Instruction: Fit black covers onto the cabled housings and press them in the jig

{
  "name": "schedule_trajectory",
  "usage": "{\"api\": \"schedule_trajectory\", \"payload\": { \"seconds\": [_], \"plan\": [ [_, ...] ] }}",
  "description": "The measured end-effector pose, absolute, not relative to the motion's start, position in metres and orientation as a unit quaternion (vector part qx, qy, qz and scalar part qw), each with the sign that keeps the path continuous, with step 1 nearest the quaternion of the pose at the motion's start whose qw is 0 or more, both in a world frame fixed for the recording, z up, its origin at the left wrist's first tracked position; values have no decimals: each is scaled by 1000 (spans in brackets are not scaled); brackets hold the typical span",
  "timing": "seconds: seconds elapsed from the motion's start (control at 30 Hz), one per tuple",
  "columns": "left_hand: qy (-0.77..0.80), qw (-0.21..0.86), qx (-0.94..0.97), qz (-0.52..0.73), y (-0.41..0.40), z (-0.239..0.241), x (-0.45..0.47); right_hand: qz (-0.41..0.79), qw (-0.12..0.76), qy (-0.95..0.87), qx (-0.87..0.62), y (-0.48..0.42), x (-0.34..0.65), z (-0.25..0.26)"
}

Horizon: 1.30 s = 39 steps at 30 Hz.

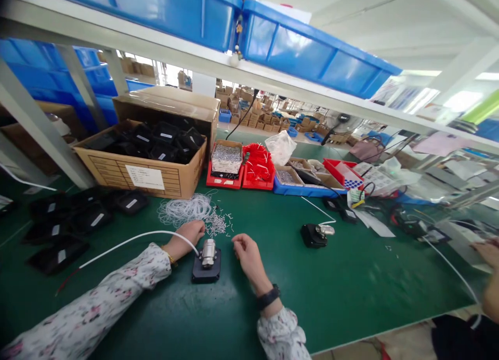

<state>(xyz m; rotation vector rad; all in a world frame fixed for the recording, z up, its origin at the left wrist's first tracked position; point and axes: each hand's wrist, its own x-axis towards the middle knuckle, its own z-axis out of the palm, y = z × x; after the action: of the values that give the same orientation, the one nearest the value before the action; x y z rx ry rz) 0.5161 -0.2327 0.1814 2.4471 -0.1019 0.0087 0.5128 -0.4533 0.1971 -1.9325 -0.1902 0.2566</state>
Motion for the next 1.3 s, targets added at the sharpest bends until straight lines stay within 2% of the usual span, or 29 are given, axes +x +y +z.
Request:
{"api": "schedule_trajectory", "payload": {
  "seconds": [0.13,0.3,0.6,0.77,0.93,1.07,1.3],
  "plan": [
    [-34,348,937,4,-230,184,515,160,624,-81,-760,-439,502,203],
    [-35,395,918,24,-220,202,481,158,639,-94,-747,-429,503,200],
    [-63,458,886,21,-229,218,456,66,555,-184,-808,-430,502,195],
    [-65,478,876,26,-235,216,456,48,549,-221,-805,-435,496,194],
    [-59,473,878,41,-239,213,452,76,562,-176,-805,-446,492,184],
    [-75,437,893,79,-241,209,449,62,507,-124,-851,-452,511,179],
    [6,475,875,90,-249,199,431,58,443,-133,-885,-433,549,180]
  ]
}}
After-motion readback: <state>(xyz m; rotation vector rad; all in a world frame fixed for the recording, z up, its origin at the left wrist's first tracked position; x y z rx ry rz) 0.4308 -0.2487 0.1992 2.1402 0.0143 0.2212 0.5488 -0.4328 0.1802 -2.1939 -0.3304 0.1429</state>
